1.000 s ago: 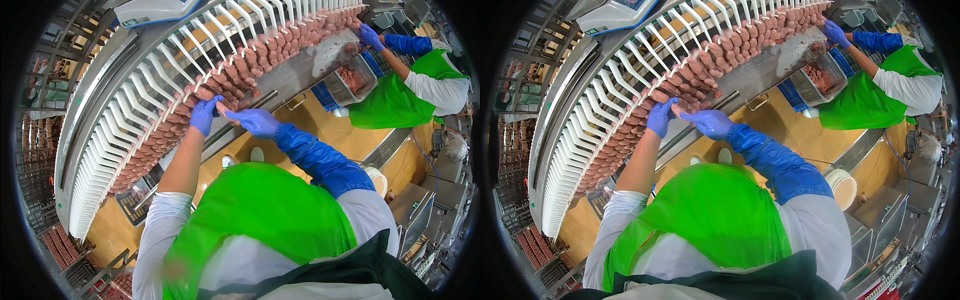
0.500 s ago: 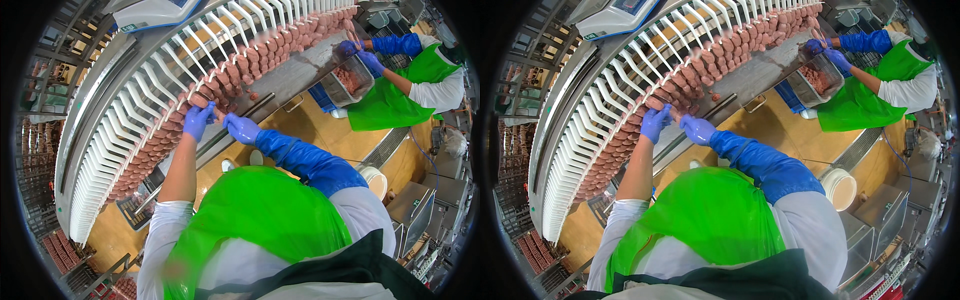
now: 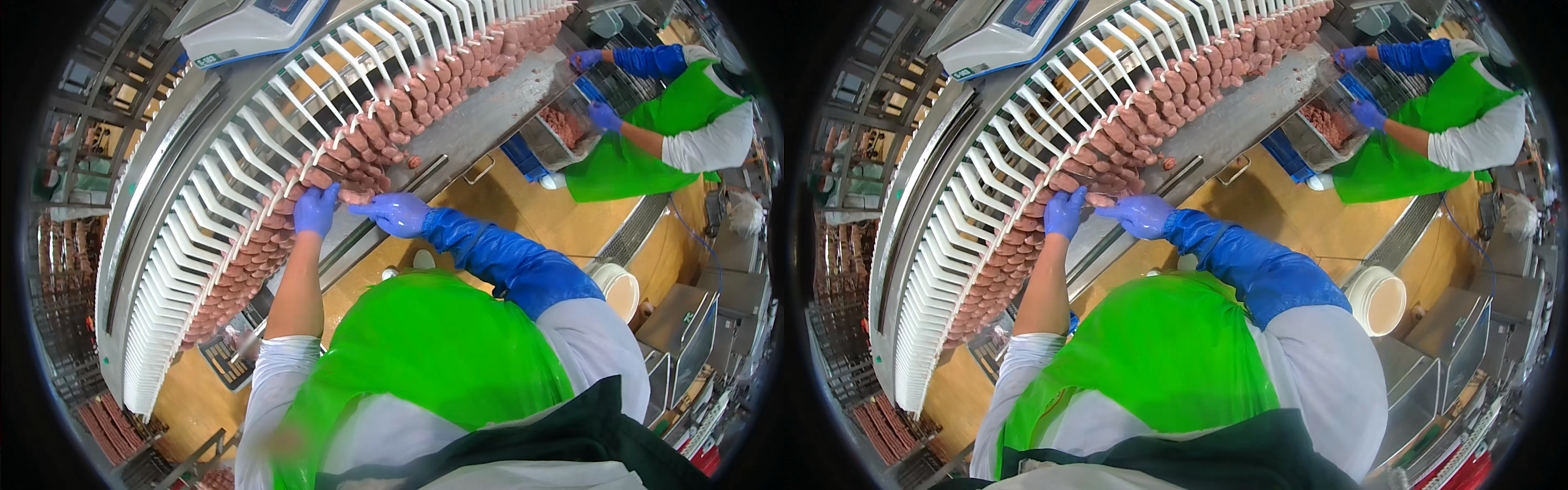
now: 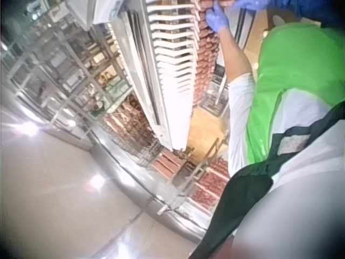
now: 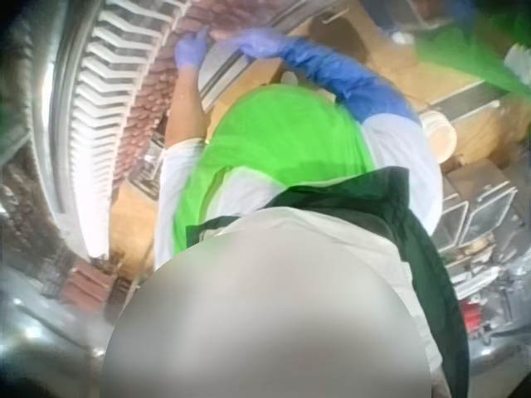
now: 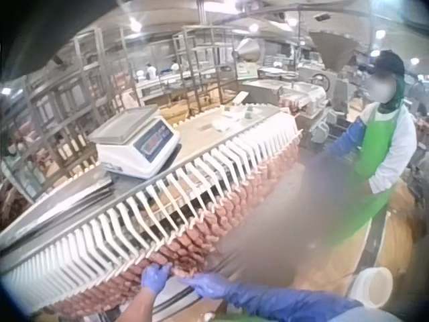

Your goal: The person links raw sausage segments by hand along a moving conveyor line, then transfers the linked sausages onto metal rods and places them into a rack. The worker wears gloves and a green apron while performing the task in a food processing facility.

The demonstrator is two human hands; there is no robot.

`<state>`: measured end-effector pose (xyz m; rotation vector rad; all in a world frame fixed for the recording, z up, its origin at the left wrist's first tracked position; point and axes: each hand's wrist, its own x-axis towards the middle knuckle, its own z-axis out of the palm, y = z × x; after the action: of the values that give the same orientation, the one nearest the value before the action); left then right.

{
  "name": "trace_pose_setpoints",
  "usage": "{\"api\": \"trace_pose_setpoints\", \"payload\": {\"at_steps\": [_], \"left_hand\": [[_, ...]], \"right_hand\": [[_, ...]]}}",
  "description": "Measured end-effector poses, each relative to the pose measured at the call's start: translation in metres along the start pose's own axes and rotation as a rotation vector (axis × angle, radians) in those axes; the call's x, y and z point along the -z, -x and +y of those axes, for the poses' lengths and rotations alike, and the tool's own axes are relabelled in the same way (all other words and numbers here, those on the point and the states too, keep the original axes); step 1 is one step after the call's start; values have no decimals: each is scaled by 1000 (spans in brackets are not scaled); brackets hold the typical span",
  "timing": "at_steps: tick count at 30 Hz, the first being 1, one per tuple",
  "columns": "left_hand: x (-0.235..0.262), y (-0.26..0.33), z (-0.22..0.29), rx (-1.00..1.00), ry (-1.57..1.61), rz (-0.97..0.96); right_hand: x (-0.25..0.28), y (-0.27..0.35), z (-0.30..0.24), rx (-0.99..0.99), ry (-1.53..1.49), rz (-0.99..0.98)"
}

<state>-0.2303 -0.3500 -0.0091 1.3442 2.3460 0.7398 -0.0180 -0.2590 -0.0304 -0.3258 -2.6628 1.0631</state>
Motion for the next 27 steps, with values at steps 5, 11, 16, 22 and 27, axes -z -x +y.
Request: {"api": "trace_pose_setpoints", "payload": {"at_steps": [5, 11, 16, 22, 27], "left_hand": [[-4, 17, -19, 32, 403, -118], [-15, 44, -36, 160, 511, -154], [-45, 29, -2, 196, 530, -176], [-62, 6, 89, 149, 590, -215], [-52, -32, 191, 195, 608, -244]], "right_hand": [[60, 10, 75, -221, -376, 495], [231, 31, 225, -306, -113, 1041], [254, -3, 280, -302, -447, 1002], [291, 3, 252, -341, -786, 700], [352, 40, 197, -101, -689, 216]]}}
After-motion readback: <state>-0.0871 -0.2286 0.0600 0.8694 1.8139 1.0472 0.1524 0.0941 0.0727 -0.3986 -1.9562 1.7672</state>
